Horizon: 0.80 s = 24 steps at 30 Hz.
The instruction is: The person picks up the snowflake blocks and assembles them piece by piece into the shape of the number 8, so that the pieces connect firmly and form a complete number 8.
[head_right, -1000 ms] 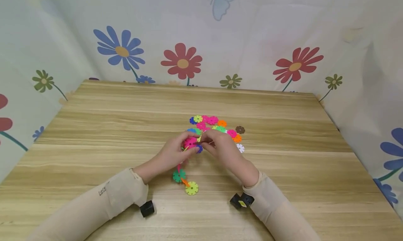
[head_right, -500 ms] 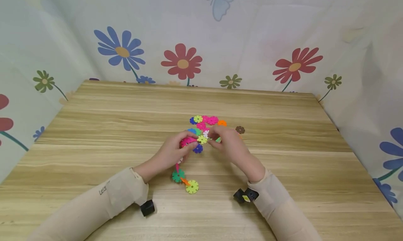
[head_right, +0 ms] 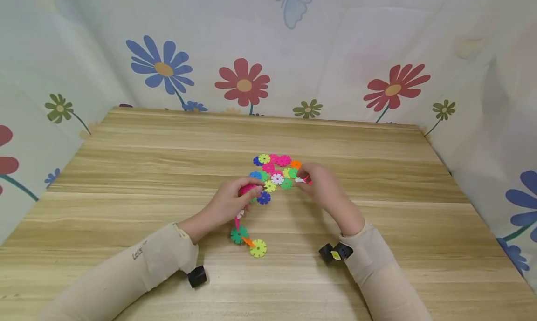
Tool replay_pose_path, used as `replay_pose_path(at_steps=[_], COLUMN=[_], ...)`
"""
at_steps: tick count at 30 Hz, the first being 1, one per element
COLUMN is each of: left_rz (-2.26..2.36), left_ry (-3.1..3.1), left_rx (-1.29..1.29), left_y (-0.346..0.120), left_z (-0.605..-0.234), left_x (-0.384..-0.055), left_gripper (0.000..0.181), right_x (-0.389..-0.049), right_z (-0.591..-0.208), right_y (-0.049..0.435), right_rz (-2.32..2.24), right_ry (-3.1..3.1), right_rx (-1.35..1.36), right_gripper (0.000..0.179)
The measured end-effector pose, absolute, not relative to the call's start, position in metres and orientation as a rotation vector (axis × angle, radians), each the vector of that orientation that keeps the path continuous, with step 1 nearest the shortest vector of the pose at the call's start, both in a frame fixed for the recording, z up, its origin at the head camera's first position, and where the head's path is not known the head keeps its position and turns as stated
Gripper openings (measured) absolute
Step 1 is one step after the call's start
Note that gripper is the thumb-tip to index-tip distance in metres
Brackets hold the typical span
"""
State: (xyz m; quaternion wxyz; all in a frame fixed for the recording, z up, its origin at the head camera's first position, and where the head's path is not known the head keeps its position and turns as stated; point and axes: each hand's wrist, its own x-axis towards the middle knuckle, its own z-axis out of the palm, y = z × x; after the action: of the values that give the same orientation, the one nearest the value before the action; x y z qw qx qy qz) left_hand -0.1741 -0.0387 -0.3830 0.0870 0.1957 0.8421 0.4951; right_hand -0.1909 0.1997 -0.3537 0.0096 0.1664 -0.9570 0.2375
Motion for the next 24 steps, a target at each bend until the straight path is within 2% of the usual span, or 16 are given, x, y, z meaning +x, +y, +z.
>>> replay_pose_path(at_steps=[14, 24], left_rz=[1.487, 1.504], left_ry=[2.49, 2.449], left_rx=[0.605, 0.645], left_y=[-0.038, -0.039], left_z=[-0.382, -0.382], left_x=[-0.174, -0.173], left_gripper=[0.029, 0.028], right_x=[-0.197, -0.208], right_z=[-0.356, -0.375], right_y=[0.218, 0.227], right_rz=[0.561, 0.566], right_ry=[-3.165, -3.08], right_rx=[0.269, 0.275], right_gripper=[0.028, 0.032])
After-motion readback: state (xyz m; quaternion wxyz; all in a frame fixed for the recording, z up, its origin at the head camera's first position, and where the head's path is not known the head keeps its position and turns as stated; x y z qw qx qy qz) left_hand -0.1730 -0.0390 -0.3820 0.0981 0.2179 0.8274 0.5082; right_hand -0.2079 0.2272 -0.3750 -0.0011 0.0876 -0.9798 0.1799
